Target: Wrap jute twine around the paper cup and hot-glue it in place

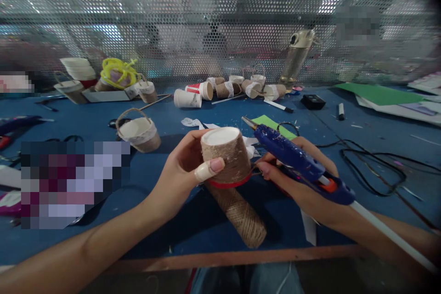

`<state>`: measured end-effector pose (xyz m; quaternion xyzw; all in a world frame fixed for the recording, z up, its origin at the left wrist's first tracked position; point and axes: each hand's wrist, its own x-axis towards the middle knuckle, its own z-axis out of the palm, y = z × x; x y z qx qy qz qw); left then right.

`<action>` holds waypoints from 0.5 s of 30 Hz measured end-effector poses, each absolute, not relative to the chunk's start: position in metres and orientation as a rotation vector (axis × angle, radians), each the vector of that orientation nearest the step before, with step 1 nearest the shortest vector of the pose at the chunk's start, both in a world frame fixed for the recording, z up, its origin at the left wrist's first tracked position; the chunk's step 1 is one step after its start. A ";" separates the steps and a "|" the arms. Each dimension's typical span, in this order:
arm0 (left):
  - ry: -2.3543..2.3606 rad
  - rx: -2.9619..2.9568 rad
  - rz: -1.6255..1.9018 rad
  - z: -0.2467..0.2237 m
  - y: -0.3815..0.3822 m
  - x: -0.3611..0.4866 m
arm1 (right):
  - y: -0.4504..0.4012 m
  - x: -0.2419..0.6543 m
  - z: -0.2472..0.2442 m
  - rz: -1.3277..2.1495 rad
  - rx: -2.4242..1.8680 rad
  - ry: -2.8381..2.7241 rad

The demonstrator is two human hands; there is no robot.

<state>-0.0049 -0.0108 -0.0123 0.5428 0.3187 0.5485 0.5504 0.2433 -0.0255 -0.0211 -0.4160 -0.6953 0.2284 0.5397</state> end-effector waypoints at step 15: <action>0.733 1.310 1.269 -0.013 -0.011 -0.007 | -0.024 0.243 -0.018 0.573 -0.934 -1.670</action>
